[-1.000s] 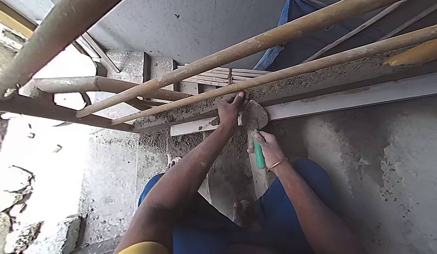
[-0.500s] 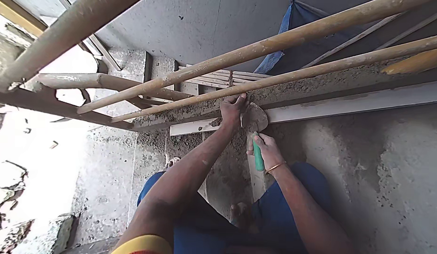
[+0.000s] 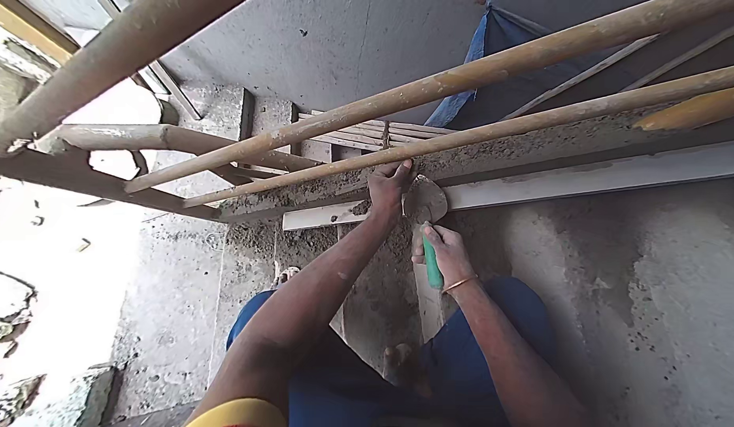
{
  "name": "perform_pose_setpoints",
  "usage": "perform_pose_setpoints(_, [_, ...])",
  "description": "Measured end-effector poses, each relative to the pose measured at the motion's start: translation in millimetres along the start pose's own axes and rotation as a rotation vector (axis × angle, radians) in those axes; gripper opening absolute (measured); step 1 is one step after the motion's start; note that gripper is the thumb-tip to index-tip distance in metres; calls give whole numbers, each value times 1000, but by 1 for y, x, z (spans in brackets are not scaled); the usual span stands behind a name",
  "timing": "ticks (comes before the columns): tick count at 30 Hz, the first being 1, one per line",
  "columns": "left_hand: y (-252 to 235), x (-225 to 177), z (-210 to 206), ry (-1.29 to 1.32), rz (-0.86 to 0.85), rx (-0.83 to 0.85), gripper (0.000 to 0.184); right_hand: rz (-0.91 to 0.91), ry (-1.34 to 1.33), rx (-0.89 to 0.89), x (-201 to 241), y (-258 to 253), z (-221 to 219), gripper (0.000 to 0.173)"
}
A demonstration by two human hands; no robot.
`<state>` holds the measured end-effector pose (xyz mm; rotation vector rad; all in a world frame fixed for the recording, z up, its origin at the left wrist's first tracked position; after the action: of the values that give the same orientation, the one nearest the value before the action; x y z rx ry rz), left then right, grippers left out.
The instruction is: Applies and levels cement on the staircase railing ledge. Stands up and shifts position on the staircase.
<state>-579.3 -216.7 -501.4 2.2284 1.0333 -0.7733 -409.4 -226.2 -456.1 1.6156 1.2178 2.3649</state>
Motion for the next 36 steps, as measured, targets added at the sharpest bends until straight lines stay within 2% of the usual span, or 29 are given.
perform_pose_setpoints(29, [0, 1, 0, -1, -8, 34, 8, 18, -25, 0, 6, -16, -7, 30])
perform_pose_setpoints(33, [6, -2, 0, -71, -9, 70, 10, 20, -27, -5, 7, -17, -8, 30])
perform_pose_setpoints(36, [0, 2, 1, -2, -13, 53, 9, 24, -19, 1, 7, -17, -7, 30])
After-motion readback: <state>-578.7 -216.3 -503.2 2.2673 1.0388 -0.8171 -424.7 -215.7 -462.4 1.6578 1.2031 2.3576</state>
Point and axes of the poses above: each hand's wrist, its own y-axis away from the middle knuckle, its own z-axis out of the back of the hand, x = y × z, the point moved 1 cm from there along -y, towards the middle knuckle, and after that the axes turned 4 degrees about -z, right-handed, at the moved point
